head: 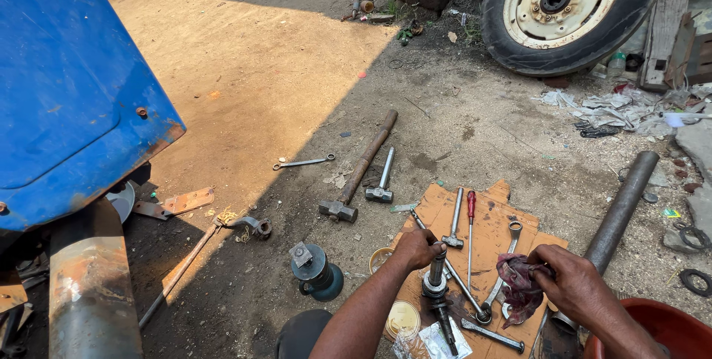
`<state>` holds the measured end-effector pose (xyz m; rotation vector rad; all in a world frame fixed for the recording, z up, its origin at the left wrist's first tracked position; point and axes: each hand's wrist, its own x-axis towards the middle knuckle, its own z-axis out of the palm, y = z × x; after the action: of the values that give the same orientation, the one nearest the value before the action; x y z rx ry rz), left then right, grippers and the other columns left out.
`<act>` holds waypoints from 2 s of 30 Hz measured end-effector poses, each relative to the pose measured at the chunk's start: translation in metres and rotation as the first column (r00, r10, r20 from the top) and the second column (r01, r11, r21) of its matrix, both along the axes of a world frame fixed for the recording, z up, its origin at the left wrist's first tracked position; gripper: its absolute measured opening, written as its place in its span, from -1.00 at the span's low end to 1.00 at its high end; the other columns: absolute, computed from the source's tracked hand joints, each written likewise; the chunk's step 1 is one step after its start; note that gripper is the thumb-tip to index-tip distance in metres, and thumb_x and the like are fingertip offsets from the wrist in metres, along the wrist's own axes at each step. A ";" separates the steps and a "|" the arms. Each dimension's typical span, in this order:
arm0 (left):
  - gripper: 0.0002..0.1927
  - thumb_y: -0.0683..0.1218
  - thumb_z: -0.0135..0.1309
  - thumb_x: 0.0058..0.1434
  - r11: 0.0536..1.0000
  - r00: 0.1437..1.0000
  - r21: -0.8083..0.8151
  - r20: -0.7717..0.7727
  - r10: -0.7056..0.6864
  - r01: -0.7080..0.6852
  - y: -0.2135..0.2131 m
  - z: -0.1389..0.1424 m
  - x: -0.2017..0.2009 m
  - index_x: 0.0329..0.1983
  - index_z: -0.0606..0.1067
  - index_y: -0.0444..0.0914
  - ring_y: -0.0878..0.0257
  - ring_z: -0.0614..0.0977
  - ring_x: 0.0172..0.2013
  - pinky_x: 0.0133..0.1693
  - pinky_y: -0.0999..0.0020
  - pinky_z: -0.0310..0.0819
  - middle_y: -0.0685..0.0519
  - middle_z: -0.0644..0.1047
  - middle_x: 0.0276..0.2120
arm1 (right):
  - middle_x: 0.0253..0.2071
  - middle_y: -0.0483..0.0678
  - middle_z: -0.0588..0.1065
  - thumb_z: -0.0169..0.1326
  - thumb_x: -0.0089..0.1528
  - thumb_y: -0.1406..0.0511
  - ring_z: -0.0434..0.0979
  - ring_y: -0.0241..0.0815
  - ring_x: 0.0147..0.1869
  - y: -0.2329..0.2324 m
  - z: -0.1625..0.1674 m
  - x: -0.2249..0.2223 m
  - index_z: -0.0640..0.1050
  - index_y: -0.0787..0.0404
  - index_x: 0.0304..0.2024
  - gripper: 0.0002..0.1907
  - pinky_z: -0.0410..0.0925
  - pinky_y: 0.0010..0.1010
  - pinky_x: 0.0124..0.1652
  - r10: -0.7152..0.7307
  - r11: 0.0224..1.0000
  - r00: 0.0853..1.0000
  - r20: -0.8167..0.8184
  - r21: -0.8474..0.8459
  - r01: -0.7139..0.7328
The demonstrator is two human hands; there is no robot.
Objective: The person sits on the ground and uses a wrench to tighten a bolt on a mechanical shaft. They then wipe the shaft with a cloth and continue adjusting the bolt with the wrench.
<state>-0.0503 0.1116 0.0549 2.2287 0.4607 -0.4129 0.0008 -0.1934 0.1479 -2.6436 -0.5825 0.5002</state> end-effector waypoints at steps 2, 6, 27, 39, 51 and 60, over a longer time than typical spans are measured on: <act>-0.49 0.19 0.12 0.33 1.000 1.000 -0.002 -0.003 0.001 -0.001 0.000 0.000 0.000 0.15 0.55 -0.24 0.12 0.66 0.02 0.12 0.15 0.54 -0.09 0.63 -0.01 | -0.21 -0.12 0.65 0.15 0.29 0.21 0.71 -0.26 -0.18 0.000 0.000 0.000 0.57 0.06 -0.16 -0.89 0.60 -0.44 -0.20 0.000 1.000 1.000 0.008 0.008 0.000; -0.49 0.19 0.12 0.33 1.000 1.000 -0.012 -0.008 0.012 -0.012 0.000 0.000 0.000 0.16 0.55 -0.24 0.12 0.66 0.01 0.12 0.14 0.55 -0.09 0.63 -0.01 | -0.22 -0.11 0.65 0.14 0.31 0.21 0.70 -0.26 -0.19 0.000 0.001 0.000 0.56 0.05 -0.16 -0.89 0.60 -0.43 -0.19 0.003 1.000 1.000 0.011 -0.016 -0.003; -0.50 0.18 0.14 0.31 1.000 0.999 -0.022 0.031 0.014 -0.014 0.000 -0.002 0.000 0.13 0.57 -0.25 0.08 0.65 0.05 0.12 0.14 0.53 -0.11 0.63 0.03 | -0.24 -0.07 0.58 0.16 0.23 0.26 0.69 -0.19 -0.19 0.000 0.013 -0.009 0.54 0.14 -0.18 -0.85 0.61 -0.33 -0.15 0.070 0.997 0.986 0.148 0.032 -0.076; -0.52 0.15 0.20 0.26 1.000 0.992 -0.009 0.124 0.027 -0.026 0.001 -0.021 0.008 0.10 0.58 -0.24 0.08 0.69 0.01 0.12 0.21 0.51 -0.09 0.67 -0.04 | -0.16 -0.06 0.51 0.09 0.24 0.45 0.63 -0.18 -0.09 -0.003 0.021 -0.011 0.65 0.09 -0.03 -0.71 0.56 -0.37 -0.07 0.123 0.977 0.946 0.299 0.130 -0.168; -0.56 0.15 0.20 0.25 0.998 0.984 0.012 0.164 0.063 -0.066 0.003 -0.016 0.005 0.10 0.61 -0.16 0.05 0.68 0.01 0.12 0.17 0.51 -0.09 0.66 -0.04 | -0.03 -0.06 0.62 0.29 0.02 0.51 0.63 -0.14 -0.02 -0.003 0.044 -0.012 0.59 0.10 0.10 -0.43 0.54 -0.36 0.04 -0.250 0.724 0.907 -0.338 0.558 0.407; -0.51 0.20 0.15 0.30 0.998 0.987 0.039 0.154 0.044 -0.050 0.000 -0.003 -0.003 0.12 0.59 -0.20 0.02 0.66 0.02 0.12 0.11 0.50 -0.11 0.65 -0.02 | 0.05 0.16 0.54 -0.03 0.24 0.57 0.61 -0.06 -0.01 0.006 0.009 0.004 0.44 0.28 0.22 -0.52 0.53 -0.17 -0.06 -0.110 0.368 0.775 -0.622 0.699 0.613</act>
<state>-0.0536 0.1116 0.0515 2.2660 0.4429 -0.2074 0.0052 -0.1871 0.1573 -1.4299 0.0170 0.4863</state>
